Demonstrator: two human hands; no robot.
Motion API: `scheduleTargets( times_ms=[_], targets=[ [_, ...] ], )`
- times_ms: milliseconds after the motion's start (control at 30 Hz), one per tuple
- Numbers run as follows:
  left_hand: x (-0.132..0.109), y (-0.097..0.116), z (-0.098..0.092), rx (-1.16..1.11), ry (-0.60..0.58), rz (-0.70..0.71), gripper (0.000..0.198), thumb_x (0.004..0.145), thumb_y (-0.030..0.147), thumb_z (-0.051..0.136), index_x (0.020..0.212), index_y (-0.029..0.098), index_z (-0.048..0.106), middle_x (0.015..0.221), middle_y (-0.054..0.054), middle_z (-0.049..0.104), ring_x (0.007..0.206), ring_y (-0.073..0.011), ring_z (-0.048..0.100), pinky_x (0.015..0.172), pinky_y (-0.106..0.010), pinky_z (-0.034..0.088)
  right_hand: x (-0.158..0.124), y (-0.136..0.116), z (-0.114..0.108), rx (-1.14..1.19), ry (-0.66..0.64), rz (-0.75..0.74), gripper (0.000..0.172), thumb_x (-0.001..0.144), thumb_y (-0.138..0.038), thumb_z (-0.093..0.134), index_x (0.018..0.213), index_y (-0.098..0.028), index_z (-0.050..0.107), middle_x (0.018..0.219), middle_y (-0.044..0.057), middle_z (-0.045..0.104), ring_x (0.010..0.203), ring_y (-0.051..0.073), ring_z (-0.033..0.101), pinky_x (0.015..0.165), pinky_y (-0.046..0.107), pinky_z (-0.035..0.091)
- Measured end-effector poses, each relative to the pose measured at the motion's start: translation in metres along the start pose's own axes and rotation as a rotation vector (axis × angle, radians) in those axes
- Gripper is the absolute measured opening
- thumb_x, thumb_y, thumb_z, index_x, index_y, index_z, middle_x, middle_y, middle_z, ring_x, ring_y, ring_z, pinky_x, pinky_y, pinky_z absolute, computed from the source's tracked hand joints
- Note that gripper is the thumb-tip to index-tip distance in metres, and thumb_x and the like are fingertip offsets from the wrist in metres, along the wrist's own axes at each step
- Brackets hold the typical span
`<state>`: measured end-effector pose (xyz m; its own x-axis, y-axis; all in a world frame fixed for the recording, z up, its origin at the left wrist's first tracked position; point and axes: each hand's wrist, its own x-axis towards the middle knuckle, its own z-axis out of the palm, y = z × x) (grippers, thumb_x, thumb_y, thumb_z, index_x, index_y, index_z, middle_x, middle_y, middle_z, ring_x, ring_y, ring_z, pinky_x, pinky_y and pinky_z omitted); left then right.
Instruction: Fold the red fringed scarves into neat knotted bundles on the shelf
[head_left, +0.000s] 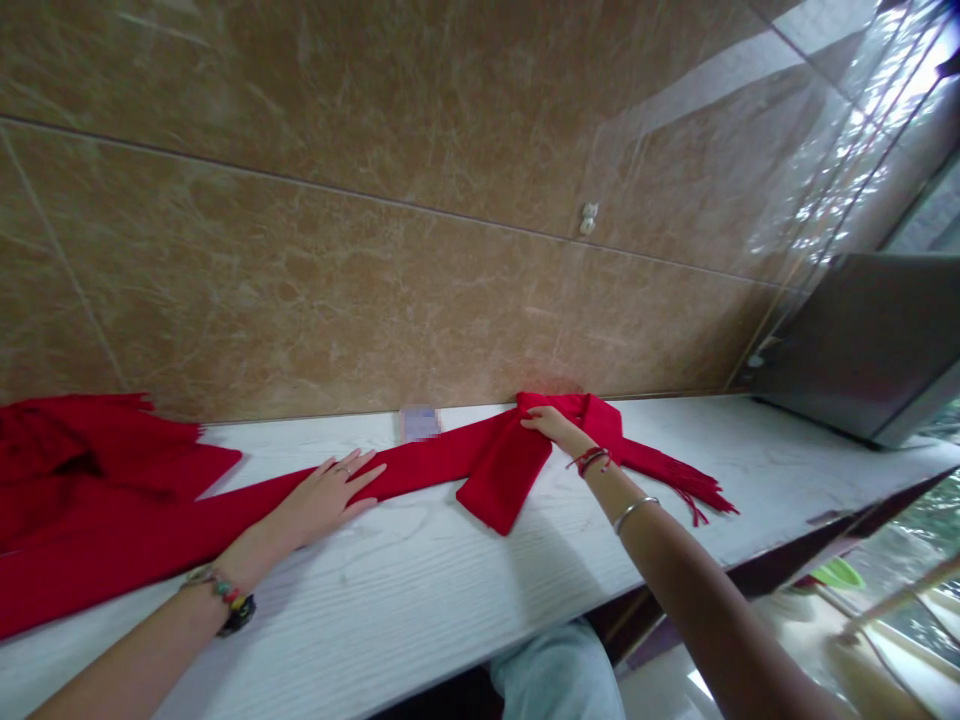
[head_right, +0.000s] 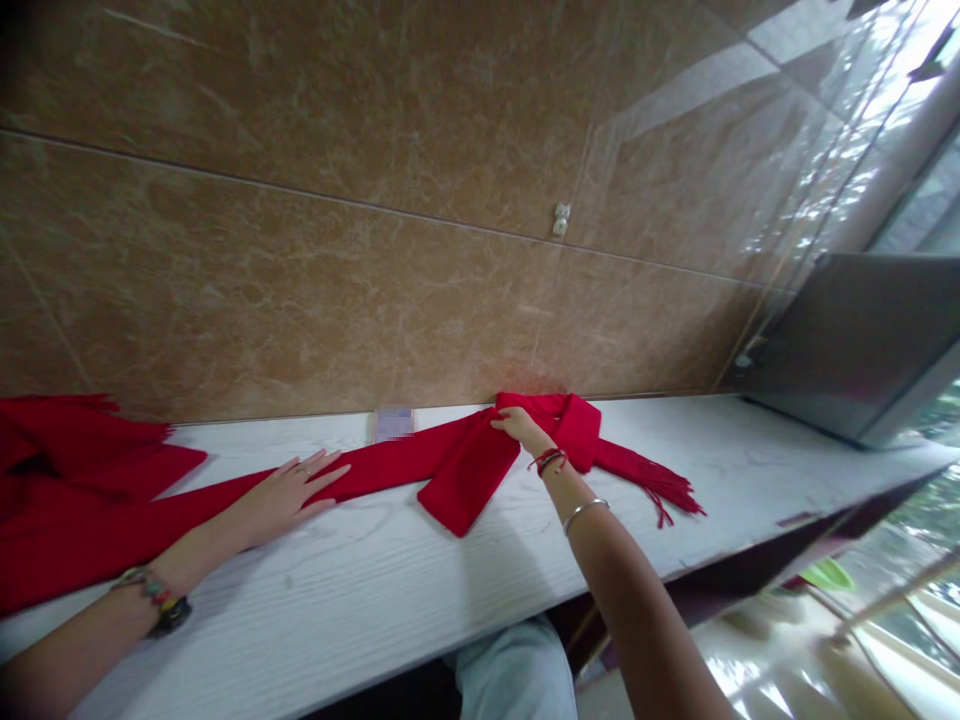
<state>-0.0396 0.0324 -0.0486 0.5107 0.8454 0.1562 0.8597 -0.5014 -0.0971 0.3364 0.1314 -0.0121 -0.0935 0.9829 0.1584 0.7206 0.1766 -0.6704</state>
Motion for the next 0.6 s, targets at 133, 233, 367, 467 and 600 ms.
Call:
scheduleTargets(
  times_ms=[133, 233, 367, 467, 600],
  targets=[
    [-0.008, -0.015, -0.003, -0.068, -0.087, -0.034, 0.052, 0.087, 0.053, 0.028, 0.133, 0.029, 0.031, 0.142, -0.006, 0.025, 0.13, -0.0258, 0.019, 0.102, -0.047, 0.022, 0.011, 0.01, 0.016, -0.147, 0.04, -0.083, 0.016, 0.071, -0.012, 0.054, 0.083, -0.011, 0.064, 0.082, 0.009, 0.065, 0.079, 0.019, 0.057, 0.074, 0.029, 0.043],
    [0.001, -0.005, -0.01, -0.093, -0.117, -0.019, 0.045, 0.09, 0.046, 0.024, 0.131, 0.031, 0.034, 0.142, -0.003, 0.023, 0.131, -0.0241, 0.019, 0.102, -0.046, 0.023, 0.013, 0.006, 0.021, -0.206, 0.052, -0.216, 0.035, 0.071, -0.004, 0.048, 0.103, -0.013, 0.06, 0.11, 0.012, 0.057, 0.102, 0.02, 0.049, 0.089, 0.033, 0.036],
    [0.05, 0.029, -0.02, -0.04, -0.031, 0.083, 0.041, 0.089, 0.036, 0.032, 0.128, 0.024, 0.041, 0.14, -0.005, 0.03, 0.129, -0.0211, 0.025, 0.104, -0.04, 0.023, 0.004, 0.0, 0.016, -0.412, -0.113, -0.515, 0.047, 0.066, 0.004, 0.042, 0.099, -0.02, 0.063, 0.12, 0.007, 0.049, 0.11, 0.019, 0.039, 0.093, 0.036, 0.032],
    [0.098, 0.059, -0.023, -0.017, 0.018, 0.166, 0.037, 0.087, 0.023, 0.033, 0.12, 0.017, 0.05, 0.134, -0.008, 0.041, 0.125, -0.0201, 0.032, 0.103, -0.037, 0.025, -0.002, -0.001, 0.016, -0.511, -0.179, -0.602, 0.041, 0.064, 0.002, 0.044, 0.091, -0.022, 0.065, 0.11, 0.006, 0.053, 0.101, 0.02, 0.041, 0.088, 0.037, 0.035],
    [0.146, 0.087, -0.017, -0.021, 0.051, 0.218, 0.034, 0.085, 0.015, 0.033, 0.112, 0.013, 0.054, 0.127, -0.011, 0.049, 0.121, -0.0204, 0.038, 0.101, -0.037, 0.026, 0.004, 0.01, 0.009, -0.428, -0.152, -0.651, 0.033, 0.06, 0.003, 0.042, 0.079, -0.015, 0.062, 0.1, 0.008, 0.051, 0.094, 0.018, 0.043, 0.087, 0.033, 0.036]
  ],
)
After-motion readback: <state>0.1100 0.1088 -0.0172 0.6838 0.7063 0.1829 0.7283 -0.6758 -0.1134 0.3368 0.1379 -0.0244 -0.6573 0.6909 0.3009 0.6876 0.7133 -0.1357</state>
